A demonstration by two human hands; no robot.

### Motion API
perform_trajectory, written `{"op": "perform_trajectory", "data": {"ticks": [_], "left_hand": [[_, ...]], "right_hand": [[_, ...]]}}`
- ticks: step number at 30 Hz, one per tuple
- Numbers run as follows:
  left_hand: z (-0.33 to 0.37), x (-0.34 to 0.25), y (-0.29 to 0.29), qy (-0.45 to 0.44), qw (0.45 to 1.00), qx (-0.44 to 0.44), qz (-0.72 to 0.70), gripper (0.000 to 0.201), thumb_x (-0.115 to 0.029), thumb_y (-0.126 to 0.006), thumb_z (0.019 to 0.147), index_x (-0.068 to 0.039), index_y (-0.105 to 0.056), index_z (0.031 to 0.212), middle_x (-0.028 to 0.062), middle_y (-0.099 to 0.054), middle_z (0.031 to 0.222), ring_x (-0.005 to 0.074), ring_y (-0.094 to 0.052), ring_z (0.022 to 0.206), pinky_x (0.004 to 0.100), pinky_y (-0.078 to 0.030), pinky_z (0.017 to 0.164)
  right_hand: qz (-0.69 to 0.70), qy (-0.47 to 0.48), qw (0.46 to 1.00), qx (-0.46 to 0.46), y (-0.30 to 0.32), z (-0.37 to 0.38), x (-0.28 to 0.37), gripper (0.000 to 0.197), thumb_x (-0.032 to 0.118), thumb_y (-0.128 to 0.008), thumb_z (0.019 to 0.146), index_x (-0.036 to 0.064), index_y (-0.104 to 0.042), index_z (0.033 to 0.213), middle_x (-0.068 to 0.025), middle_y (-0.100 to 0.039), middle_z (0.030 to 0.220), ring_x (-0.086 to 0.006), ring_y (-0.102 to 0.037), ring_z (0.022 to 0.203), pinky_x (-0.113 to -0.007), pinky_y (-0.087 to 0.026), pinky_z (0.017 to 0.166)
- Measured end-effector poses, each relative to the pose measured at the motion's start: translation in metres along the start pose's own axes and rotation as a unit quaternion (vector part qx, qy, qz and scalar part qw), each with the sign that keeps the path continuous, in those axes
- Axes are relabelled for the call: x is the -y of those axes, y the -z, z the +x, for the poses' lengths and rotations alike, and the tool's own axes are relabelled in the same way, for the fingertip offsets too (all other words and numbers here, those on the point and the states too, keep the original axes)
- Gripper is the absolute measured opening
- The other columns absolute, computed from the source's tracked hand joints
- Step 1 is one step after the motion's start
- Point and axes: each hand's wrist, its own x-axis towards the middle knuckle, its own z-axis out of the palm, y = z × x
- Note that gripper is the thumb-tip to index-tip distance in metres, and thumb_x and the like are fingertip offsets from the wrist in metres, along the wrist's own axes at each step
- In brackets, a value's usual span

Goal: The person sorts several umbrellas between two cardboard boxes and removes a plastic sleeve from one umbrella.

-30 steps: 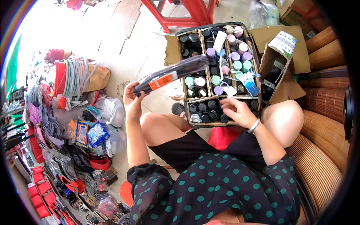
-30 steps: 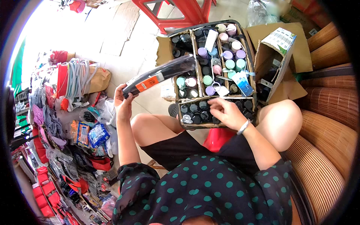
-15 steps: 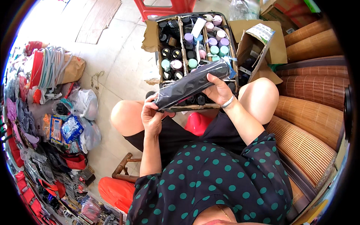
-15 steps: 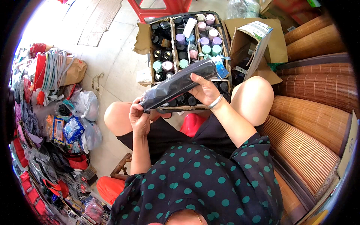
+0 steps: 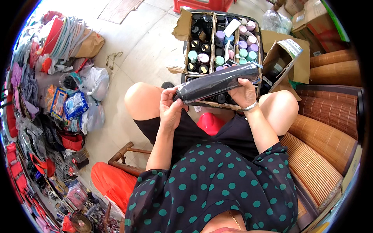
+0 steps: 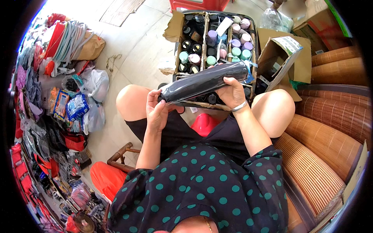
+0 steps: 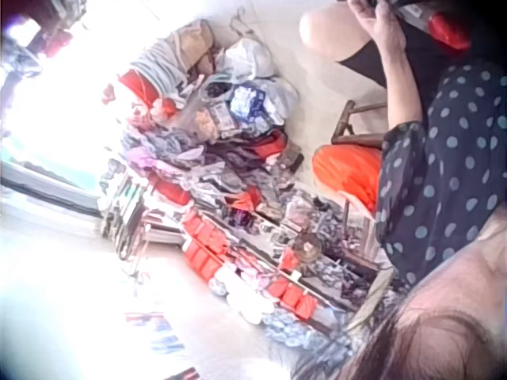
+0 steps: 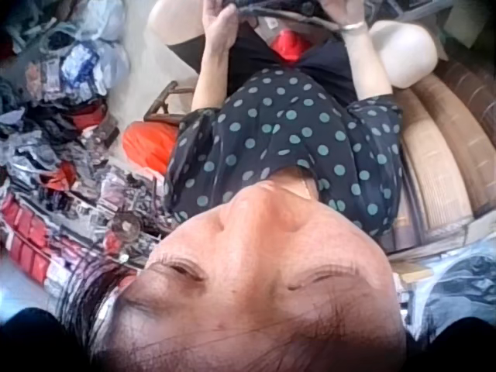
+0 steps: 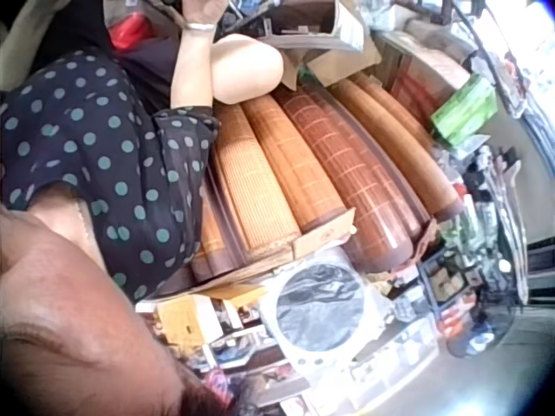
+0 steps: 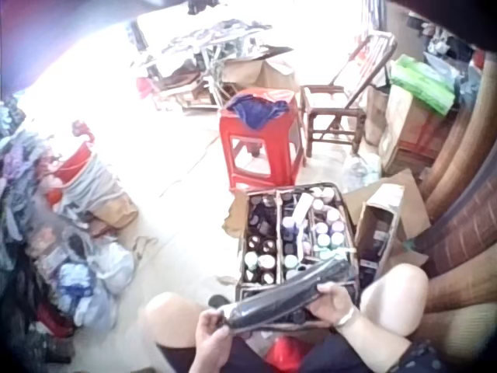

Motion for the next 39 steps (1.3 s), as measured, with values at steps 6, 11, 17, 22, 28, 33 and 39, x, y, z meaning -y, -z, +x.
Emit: {"op": "perform_trajectory", "data": {"ticks": [6,11,17,22,28,33,39], "left_hand": [[-0.005,0.004,-0.006,-0.085,0.976,0.007,0.202,0.043,0.009,-0.065,0.077,-0.005,-0.043,0.111,0.0085,-0.054,0.113,0.0135,-0.053,0.097,0.0264,-0.045,0.083],[-0.013,-0.004,-0.008,-0.089,0.982,-0.016,0.164,0.043,0.010,-0.065,0.076,-0.006,-0.040,0.107,0.0106,-0.055,0.110,0.0148,-0.055,0.094,0.0259,-0.049,0.075],[-0.020,-0.008,-0.005,-0.103,0.975,-0.001,0.194,0.040,0.009,-0.064,0.078,-0.006,-0.039,0.106,0.0150,-0.051,0.114,0.0209,-0.054,0.103,0.0351,-0.055,0.082],[-0.025,-0.015,-0.012,-0.093,0.978,-0.035,0.185,0.039,0.010,-0.064,0.077,-0.006,-0.040,0.103,0.0161,-0.053,0.113,0.0200,-0.054,0.100,0.0319,-0.054,0.078],[-0.034,-0.024,0.001,-0.096,0.975,-0.064,0.192,0.036,0.008,-0.063,0.077,-0.008,-0.042,0.102,0.0145,-0.055,0.111,0.0204,-0.056,0.100,0.0318,-0.055,0.078],[-0.043,-0.033,0.011,-0.053,0.985,-0.087,0.136,0.036,0.005,-0.062,0.078,-0.012,-0.043,0.104,0.0133,-0.055,0.108,0.0210,-0.058,0.096,0.0351,-0.059,0.071],[-0.047,-0.037,0.011,-0.041,0.987,-0.106,0.111,0.035,0.003,-0.062,0.078,-0.012,-0.043,0.102,0.0136,-0.055,0.108,0.0231,-0.059,0.095,0.0362,-0.059,0.069]], "right_hand": [[-0.031,0.016,0.999,-0.016,0.000,-0.001,0.001,0.043,0.019,-0.062,0.081,0.0058,-0.049,0.120,-0.0151,-0.052,0.124,-0.0286,-0.045,0.120,-0.045,-0.031,0.105],[-0.089,0.099,0.986,-0.098,0.019,-0.002,0.019,0.054,0.047,-0.056,0.087,0.0052,-0.050,0.121,-0.0111,-0.058,0.117,-0.0250,-0.054,0.110,-0.041,-0.040,0.097],[-0.214,0.250,0.905,-0.268,0.017,0.005,0.002,0.020,0.024,-0.067,0.084,0.0114,-0.058,0.096,0.0005,-0.062,0.087,-0.0154,-0.062,0.080,-0.032,-0.055,0.065],[-0.281,0.256,0.886,-0.265,0.031,0.002,0.017,0.009,0.018,-0.066,0.085,0.0162,-0.059,0.080,0.0046,-0.061,0.075,-0.0085,-0.059,0.067,-0.024,-0.048,0.053],[-0.150,0.319,0.899,-0.259,0.050,-0.003,0.070,0.011,0.018,-0.059,0.089,0.0086,-0.062,0.092,-0.0080,-0.066,0.095,-0.0203,-0.063,0.084,-0.035,-0.053,0.075],[-0.053,0.256,0.944,-0.203,0.065,-0.018,0.110,0.032,0.034,-0.052,0.092,0.0058,-0.061,0.103,-0.0108,-0.065,0.103,-0.0275,-0.061,0.095,-0.044,-0.047,0.088],[0.015,0.265,0.918,-0.295,0.066,-0.013,0.100,0.036,0.038,-0.052,0.091,0.0059,-0.059,0.107,-0.0119,-0.061,0.112,-0.0280,-0.057,0.101,-0.045,-0.045,0.090]]}}
